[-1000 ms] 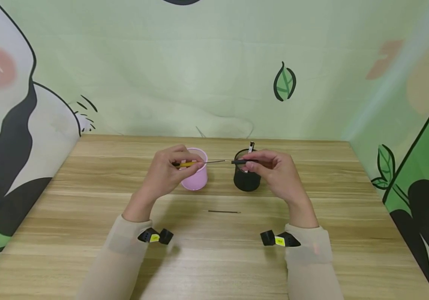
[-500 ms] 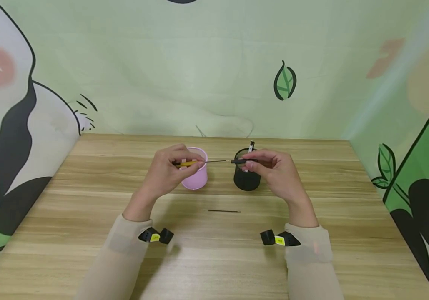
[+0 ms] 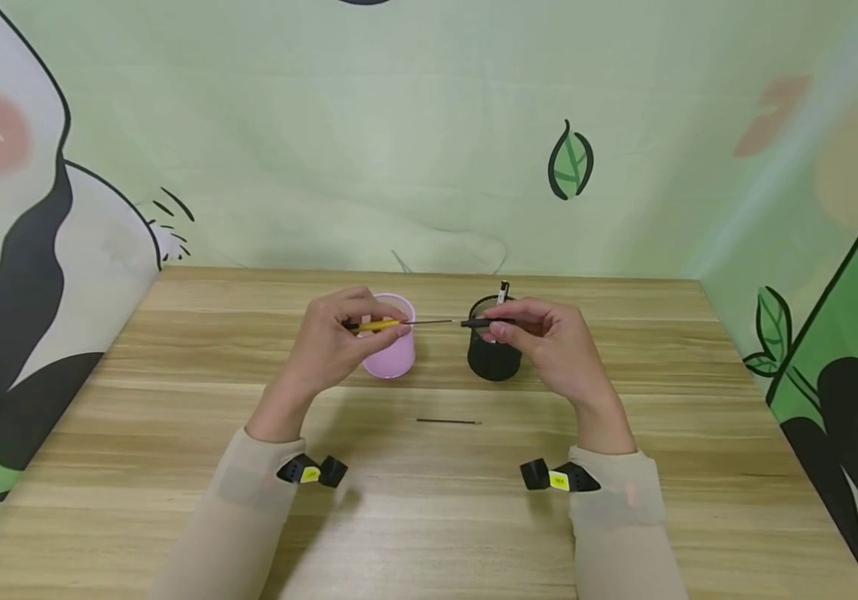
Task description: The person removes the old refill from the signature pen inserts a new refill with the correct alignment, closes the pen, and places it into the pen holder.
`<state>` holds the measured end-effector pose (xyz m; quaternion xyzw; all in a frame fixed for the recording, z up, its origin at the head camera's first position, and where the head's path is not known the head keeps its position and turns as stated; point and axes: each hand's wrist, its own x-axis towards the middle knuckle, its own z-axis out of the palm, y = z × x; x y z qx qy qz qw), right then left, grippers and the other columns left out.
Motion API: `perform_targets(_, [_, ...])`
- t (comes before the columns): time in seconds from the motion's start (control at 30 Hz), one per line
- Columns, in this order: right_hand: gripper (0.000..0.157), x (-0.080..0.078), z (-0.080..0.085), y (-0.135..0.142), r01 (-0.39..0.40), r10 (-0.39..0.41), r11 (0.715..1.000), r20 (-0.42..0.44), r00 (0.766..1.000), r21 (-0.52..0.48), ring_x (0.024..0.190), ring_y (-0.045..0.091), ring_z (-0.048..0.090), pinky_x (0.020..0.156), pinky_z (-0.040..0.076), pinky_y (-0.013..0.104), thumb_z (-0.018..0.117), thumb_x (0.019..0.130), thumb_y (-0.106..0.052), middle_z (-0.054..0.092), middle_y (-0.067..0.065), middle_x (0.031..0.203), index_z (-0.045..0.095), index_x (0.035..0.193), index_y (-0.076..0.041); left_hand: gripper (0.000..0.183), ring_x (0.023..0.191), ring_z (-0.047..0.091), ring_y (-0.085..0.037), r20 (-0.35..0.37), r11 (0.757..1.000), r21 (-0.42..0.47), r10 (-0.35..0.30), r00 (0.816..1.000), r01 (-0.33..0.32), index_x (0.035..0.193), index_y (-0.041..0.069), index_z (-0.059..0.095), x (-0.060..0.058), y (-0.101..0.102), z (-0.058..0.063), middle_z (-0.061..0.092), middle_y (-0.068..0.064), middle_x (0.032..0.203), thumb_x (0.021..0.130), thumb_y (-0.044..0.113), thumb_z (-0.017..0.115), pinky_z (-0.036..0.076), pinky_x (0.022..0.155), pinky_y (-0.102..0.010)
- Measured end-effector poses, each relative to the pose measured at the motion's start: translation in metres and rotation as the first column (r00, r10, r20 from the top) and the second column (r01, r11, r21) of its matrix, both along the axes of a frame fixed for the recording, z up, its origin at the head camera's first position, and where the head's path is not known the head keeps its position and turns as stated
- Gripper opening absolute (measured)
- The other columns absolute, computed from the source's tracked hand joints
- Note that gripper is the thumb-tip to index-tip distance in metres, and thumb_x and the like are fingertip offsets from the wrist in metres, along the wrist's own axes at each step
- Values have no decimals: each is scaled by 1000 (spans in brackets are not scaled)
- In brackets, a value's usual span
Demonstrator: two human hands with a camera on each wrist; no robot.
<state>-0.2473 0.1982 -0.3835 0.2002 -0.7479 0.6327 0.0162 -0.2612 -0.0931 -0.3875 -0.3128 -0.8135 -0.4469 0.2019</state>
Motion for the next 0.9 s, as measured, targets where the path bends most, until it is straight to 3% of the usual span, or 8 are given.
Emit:
perform_targets(0.13, [25, 0, 0, 0, 1, -1, 1000, -1, 1000, 3, 84, 14, 73, 80, 56, 24, 68, 89, -6, 75, -1, 93, 67, 110, 7, 6, 68, 55, -9, -7, 1000, 2, 8, 1000, -8, 85, 23, 77, 0, -1, 1, 62, 13, 77, 81, 28, 79, 41, 56, -23])
perform_targets(0.3, [24, 0, 0, 0, 1, -1, 1000, 3, 1000, 3, 84, 14, 73, 80, 56, 24, 68, 89, -6, 74, 9, 95, 67, 109, 7, 5, 67, 52, -5, -17, 1000, 7, 14, 1000, -14, 85, 23, 76, 1, 0, 1, 61, 13, 76, 82, 26, 78, 40, 55, -23])
perform_targets(0.57, [25, 0, 1, -1, 8, -8, 1000, 15, 1000, 10, 85, 13, 73, 80, 56, 24, 68, 89, -7, 75, -1, 94, 67, 110, 6, 5, 65, 56, -9, -23, 1000, 9, 5, 1000, -5, 87, 22, 77, 0, 0, 1, 63, 12, 76, 83, 26, 77, 41, 54, -23])
perform_targets(0.8, [25, 0, 1, -1, 11, -12, 1000, 12, 1000, 17, 84, 13, 73, 80, 56, 24, 68, 89, -8, 75, 3, 94, 67, 110, 6, 15, 58, 50, -12, -26, 1000, -1, -2, 1000, 2, 99, 21, 78, 0, -1, 0, 57, 10, 69, 86, 27, 74, 38, 51, -22])
perform_targets(0.9, [25, 0, 1, -1, 14, -15, 1000, 11, 1000, 25, 85, 14, 73, 80, 56, 24, 69, 89, -8, 75, 7, 95, 68, 110, 5, 14, 58, 47, -10, -27, 1000, -1, -3, 1000, 3, 97, 21, 79, 1, -1, 1, 57, 9, 69, 86, 27, 74, 37, 51, -22])
